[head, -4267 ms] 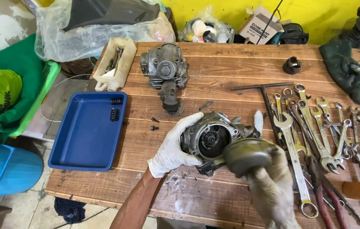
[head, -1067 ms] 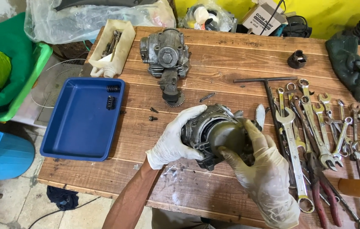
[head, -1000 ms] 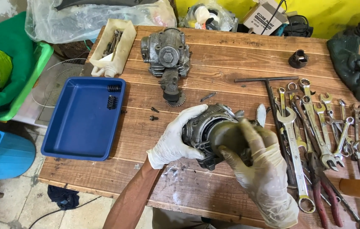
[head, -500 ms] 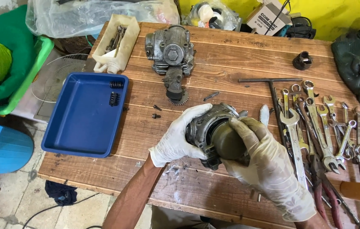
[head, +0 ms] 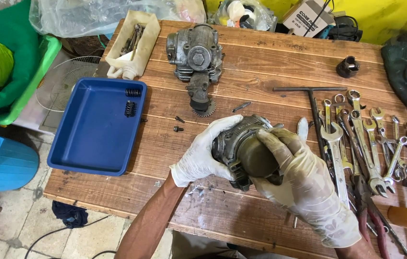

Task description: Cleaning and assembling motorcycle engine components on a workbench using a brush and cloth.

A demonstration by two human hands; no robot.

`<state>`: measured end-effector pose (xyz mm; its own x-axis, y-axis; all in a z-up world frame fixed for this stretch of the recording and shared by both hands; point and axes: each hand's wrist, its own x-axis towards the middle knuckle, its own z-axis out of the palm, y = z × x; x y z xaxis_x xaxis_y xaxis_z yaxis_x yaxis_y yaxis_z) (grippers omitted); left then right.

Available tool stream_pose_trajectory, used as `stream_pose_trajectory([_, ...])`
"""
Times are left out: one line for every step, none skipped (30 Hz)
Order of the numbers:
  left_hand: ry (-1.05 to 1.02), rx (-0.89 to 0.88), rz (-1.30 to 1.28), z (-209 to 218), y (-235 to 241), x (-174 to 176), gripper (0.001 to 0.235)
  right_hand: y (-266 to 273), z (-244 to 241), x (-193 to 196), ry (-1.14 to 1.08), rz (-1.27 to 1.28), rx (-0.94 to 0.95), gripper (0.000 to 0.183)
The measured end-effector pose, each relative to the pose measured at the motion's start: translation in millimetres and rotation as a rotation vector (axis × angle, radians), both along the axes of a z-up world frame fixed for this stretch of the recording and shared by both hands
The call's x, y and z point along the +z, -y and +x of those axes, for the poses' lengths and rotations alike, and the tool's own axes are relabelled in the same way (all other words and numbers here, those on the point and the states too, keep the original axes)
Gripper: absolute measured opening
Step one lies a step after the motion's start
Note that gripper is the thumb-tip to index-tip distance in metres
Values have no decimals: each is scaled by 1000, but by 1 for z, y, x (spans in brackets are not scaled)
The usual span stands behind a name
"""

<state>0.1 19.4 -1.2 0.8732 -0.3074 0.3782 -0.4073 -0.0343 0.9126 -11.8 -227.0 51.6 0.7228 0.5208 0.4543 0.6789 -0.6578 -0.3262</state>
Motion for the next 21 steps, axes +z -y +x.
stream_pose_trajectory([0, 0, -1, 0, 0, 0, 110, 0, 0, 0, 0, -1, 0, 84])
stream_pose_trajectory([4, 3, 5, 0, 0, -1, 111, -1, 1, 0, 10, 8, 13, 86])
stream_pose_trajectory([8, 5, 12, 0, -1, -1, 112, -1, 1, -1, 20, 17, 25, 87])
stream_pose_trajectory([7, 4, 11, 0, 0, -1, 112, -1, -1, 2, 18, 17, 25, 87])
stream_pose_trajectory([2, 3, 6, 0, 0, -1, 112, -3, -2, 4, -40, 21, 3, 88])
stream_pose_trajectory([-3, 2, 0, 0, 0, -1, 111, -4, -4, 6, -99, 26, -18, 88])
stream_pose_trajectory([-3, 2, 1, -1, -1, -1, 111, -2, -2, 2, -99, 27, -18, 88])
stream_pose_trajectory([-1, 2, 4, -1, -1, 0, 111, -1, -1, -2, -93, 7, -26, 91])
stream_pose_trajectory([3, -1, 8, 0, 0, 0, 111, 1, 0, -6, -87, -12, -36, 94])
stream_pose_trajectory([3, -2, 8, 0, 0, 0, 111, 2, 1, -4, -86, -11, -37, 94])
stream_pose_trajectory([-1, 1, 2, 0, 1, 0, 111, 2, 2, -1, -55, 12, 14, 91])
stream_pose_trajectory([-6, 5, -5, 0, 1, 1, 111, 2, 3, 2, -23, 35, 65, 88])
stream_pose_trajectory([-5, 4, -4, -1, 1, 1, 111, 3, 4, 0, -22, 36, 64, 88])
stream_pose_trajectory([-16, 5, -3, -1, 1, 1, 111, 4, 5, -2, -44, 33, 77, 89])
stream_pose_trajectory([-26, 5, -2, -1, 1, 1, 111, 6, 6, -3, -64, 29, 88, 90])
stream_pose_trajectory([-23, 4, -1, -2, 1, 2, 111, 6, 7, -6, -61, 31, 87, 90])
stream_pose_trajectory([-13, 1, 4, -2, 1, 3, 109, 7, 8, -8, -55, 31, 82, 91])
stream_pose_trajectory([-3, -2, 9, -2, 2, 4, 107, 7, 8, -11, -48, 31, 78, 93])
stream_pose_trajectory([-1, -4, 11, -2, 2, 3, 107, 8, 6, -13, -46, 33, 76, 93])
stream_pose_trajectory([6, 7, 25, -2, 1, 1, 108, 9, 4, -16, -49, 65, 62, 95])
stream_pose_trajectory([14, 19, 40, -1, 1, 0, 110, 10, 3, -18, -52, 97, 49, 97])
